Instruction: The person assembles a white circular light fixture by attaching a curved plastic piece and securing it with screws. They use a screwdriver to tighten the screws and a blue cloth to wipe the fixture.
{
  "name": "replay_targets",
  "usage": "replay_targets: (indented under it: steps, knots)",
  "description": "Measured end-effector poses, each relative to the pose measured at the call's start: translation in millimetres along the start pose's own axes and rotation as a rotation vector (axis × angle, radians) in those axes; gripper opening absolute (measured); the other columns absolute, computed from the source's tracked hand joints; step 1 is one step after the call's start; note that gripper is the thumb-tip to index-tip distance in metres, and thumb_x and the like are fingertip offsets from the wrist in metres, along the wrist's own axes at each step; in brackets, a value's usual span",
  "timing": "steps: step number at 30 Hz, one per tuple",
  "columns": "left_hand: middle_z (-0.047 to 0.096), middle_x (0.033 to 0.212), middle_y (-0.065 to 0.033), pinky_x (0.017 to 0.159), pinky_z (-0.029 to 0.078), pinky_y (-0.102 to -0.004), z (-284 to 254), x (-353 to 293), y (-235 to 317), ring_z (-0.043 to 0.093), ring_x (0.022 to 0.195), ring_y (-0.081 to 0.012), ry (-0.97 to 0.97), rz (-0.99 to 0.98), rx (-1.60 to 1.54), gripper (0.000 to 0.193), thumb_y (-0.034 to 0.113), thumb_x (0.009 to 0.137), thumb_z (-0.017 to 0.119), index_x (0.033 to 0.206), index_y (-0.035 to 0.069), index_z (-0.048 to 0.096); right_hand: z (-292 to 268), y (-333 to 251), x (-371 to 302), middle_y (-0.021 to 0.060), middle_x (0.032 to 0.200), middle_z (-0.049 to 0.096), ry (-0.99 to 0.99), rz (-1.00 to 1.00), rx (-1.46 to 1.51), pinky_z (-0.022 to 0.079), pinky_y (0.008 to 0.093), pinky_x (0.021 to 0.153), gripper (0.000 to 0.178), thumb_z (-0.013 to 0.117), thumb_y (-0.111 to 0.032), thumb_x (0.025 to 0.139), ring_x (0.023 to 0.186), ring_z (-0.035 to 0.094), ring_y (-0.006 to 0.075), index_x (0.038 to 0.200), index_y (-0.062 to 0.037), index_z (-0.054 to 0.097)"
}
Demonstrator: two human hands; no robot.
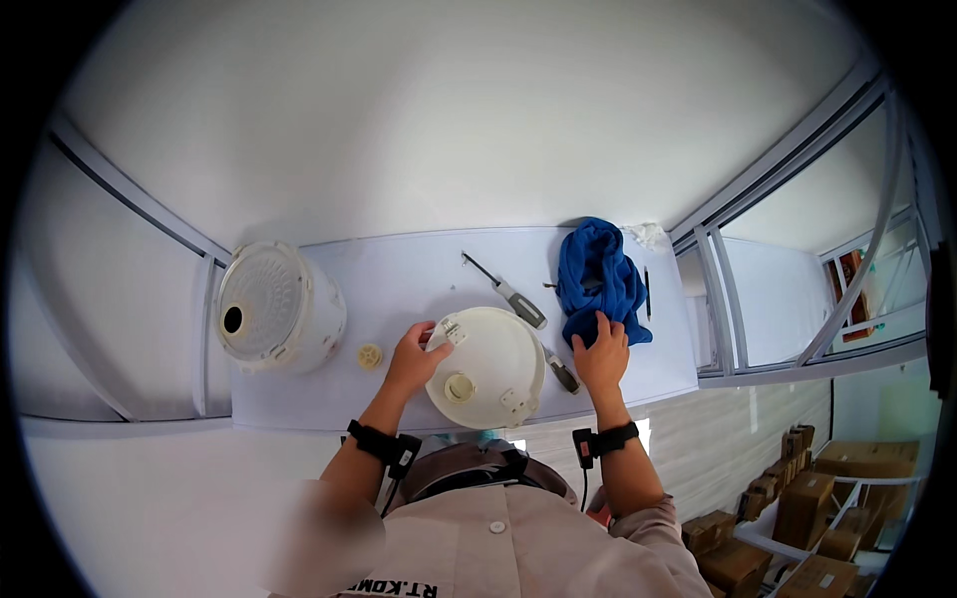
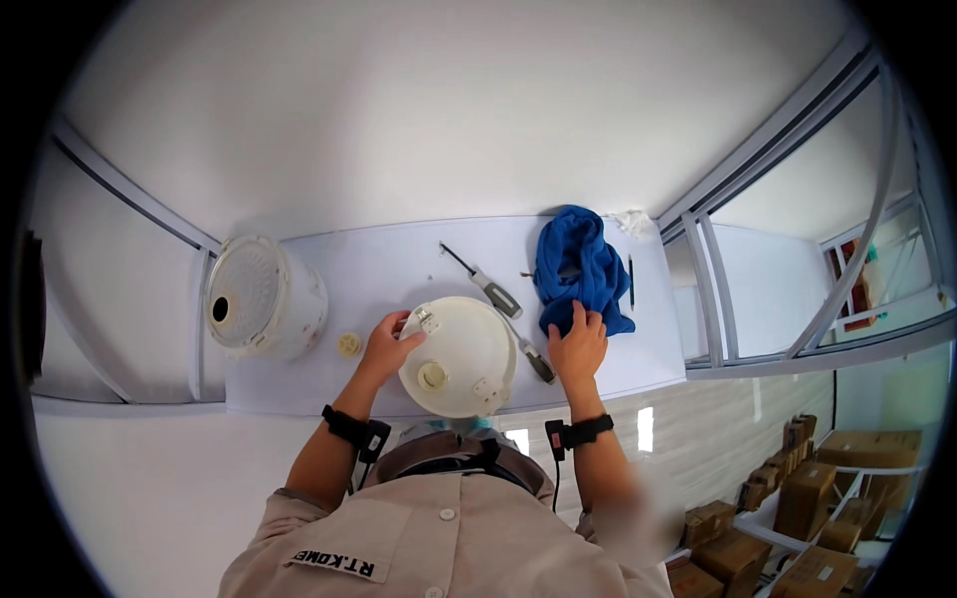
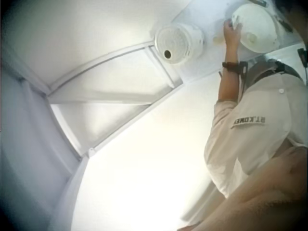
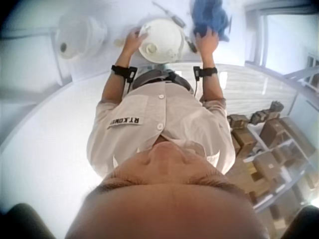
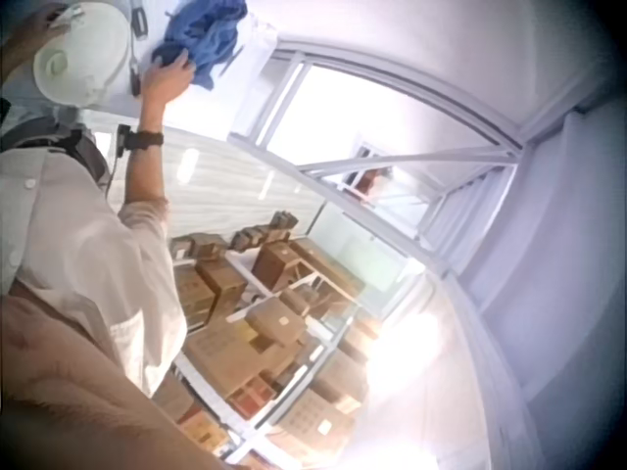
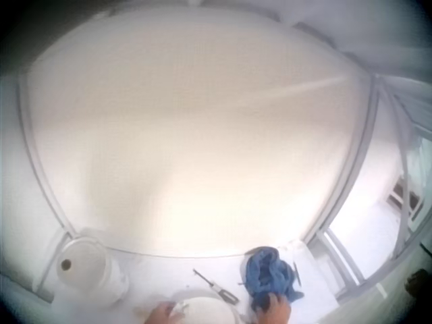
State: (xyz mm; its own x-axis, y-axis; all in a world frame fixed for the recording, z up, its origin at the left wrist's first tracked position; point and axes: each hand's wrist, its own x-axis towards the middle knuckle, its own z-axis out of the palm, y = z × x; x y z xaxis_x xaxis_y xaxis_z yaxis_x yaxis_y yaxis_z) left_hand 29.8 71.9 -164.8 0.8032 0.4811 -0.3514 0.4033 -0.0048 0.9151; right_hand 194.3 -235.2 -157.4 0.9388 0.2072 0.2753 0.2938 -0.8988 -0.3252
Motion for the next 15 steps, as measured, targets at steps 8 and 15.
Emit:
replay_targets:
  steps: [8,15]
  knots:
    - [0.075,0.119,-0.0152,0.093,0.057,-0.0365,2.4,13.8,7.6,0.072,0.104,-0.0238,-0.116,-0.015,-0.001,0.047,0.016,0.088,0.081,0.128,-0.005,0.067,21.4,44.2,25.7,0.0099,0.099,0.066,0.169,-0.025,0.342,0.051,0.0417,0.083,0.03,0.073,-0.018,0.095,0.095,0.064,0.0282,0.121,-0.0044,0.066]
    - [0.072,0.12,-0.0135,0.094,0.055,-0.0369,3.5,15.7,0.4,0.069,0.107,-0.0229,-0.116,-0.064,0.003,0.045,0.016,0.09,0.079,0.128,-0.002,0.064,-125.7,-37.7,29.4,0.008,0.108,0.064,0.368,-0.102,1.146,0.047,0.0246,0.078,0.022,0.06,-0.022,0.109,0.09,0.057,0.0108,0.12,-0.0021,0.057]
